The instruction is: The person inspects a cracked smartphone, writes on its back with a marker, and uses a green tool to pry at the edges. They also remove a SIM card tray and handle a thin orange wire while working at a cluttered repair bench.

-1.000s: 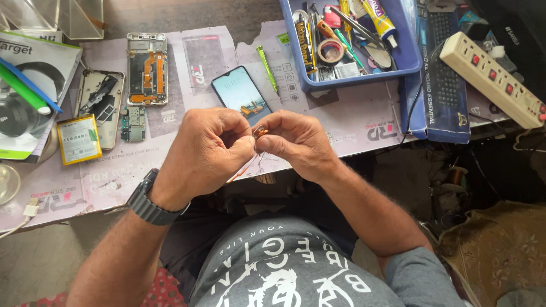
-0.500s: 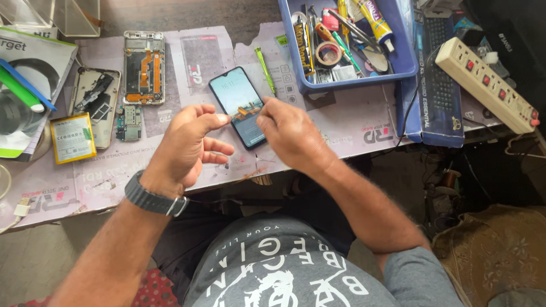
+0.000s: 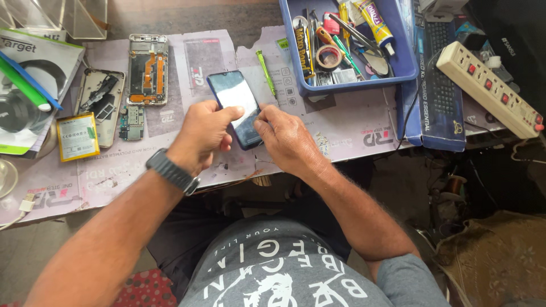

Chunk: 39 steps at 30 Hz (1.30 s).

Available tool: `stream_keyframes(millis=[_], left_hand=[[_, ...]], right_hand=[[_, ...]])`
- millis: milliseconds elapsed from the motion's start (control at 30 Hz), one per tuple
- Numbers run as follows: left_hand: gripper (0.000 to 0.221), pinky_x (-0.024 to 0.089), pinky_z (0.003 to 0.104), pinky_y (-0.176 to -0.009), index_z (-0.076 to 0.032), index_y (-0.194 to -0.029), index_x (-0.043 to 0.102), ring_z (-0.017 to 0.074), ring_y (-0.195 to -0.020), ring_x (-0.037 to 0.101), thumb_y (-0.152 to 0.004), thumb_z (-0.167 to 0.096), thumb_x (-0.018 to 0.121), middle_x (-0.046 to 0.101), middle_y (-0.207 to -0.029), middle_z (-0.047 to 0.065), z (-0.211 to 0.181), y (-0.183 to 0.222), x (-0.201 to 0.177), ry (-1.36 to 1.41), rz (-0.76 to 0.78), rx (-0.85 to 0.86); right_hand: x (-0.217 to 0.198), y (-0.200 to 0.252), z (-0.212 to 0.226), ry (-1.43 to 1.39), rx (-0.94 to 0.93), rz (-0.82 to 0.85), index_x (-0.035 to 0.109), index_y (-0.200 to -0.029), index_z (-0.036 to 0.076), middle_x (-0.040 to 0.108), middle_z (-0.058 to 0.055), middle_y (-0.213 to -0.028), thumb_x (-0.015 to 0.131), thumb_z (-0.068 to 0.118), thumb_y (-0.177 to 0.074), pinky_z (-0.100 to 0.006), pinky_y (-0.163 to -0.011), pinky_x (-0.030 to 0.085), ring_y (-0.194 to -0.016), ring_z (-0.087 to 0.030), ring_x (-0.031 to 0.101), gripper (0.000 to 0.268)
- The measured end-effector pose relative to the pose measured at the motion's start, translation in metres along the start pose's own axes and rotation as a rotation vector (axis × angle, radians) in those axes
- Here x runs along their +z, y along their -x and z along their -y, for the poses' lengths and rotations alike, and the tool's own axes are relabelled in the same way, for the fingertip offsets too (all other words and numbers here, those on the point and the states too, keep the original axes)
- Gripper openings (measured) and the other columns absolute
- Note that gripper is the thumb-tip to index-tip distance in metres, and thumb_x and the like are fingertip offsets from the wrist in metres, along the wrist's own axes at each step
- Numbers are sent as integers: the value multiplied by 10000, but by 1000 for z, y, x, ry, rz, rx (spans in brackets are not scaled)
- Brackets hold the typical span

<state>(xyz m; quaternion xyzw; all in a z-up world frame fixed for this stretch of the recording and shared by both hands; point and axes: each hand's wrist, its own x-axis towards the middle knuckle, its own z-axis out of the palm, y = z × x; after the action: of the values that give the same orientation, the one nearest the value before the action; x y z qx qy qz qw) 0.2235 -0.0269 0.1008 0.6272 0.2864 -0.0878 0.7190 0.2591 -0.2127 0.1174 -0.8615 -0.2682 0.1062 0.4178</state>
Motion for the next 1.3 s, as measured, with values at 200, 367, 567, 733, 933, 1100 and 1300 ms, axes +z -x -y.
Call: stream_keyframes(millis=[200,367,567,733,933,1100,1300], left_hand=[[183,418,234,-421,-2,-966,706,62,-492,506,-876,-155,750,655,-723,25,7,-23,5,-48,-19,128],[238,645,349,-718,50,-1122,629,195,-785,736,-915,-67,616,735,-965,124,9,-22,-17,517,185,178],[519,612,507,-945,119,-1360,545,393,-1087,705,-917,-150,564,643,-1249,294,3,-7,-44,915,550,231],[652,589,550,-1007,75,-1443,464,404,-1185,672,-852,-186,557,568,-1406,288,-5,-5,-45,878,629,265],[667,619,497,-818,34,-1461,397,350,-941,687,-821,-70,553,609,-1218,205,-10,-18,-43,478,489,273],[844,620,399,-668,-199,-1569,223,193,-827,647,-806,-83,564,563,-1105,81,-9,-7,-43,152,335,173],[964,612,333,-576,-215,-1613,185,176,-748,644,-764,-177,642,558,-1041,62,-15,16,-45,-208,224,219]], right_hand=[[4,2,-17,-94,-14,-43,622,-1016,-1,722,-150,-1039,609,206,-993,-392,-700,540,-772,-278,694,209],[9,-1,-36,-819,-47,-211,672,-1105,13,717,-146,-1130,535,139,-1047,-333,-800,567,-936,-133,657,195],[24,-13,-47,-1252,-64,-127,667,-1035,6,734,-189,-940,535,129,-1083,-342,-654,598,-537,-12,469,187],[33,-21,-39,-1261,-42,-109,690,-1096,-31,722,-170,-953,559,134,-1072,-350,-618,589,-666,-105,597,212],[33,-36,-27,-1197,-78,-195,703,-1120,-56,719,-157,-961,665,22,-1012,-309,-604,578,-770,-147,682,138],[35,-39,-18,-962,-210,-169,708,-1112,-44,727,-168,-1096,659,-16,-1018,-240,-610,534,-724,-91,629,110],[44,-41,-17,-860,-324,-154,700,-1106,-19,746,-175,-1122,661,-102,-989,-220,-647,547,-755,-69,635,149]])
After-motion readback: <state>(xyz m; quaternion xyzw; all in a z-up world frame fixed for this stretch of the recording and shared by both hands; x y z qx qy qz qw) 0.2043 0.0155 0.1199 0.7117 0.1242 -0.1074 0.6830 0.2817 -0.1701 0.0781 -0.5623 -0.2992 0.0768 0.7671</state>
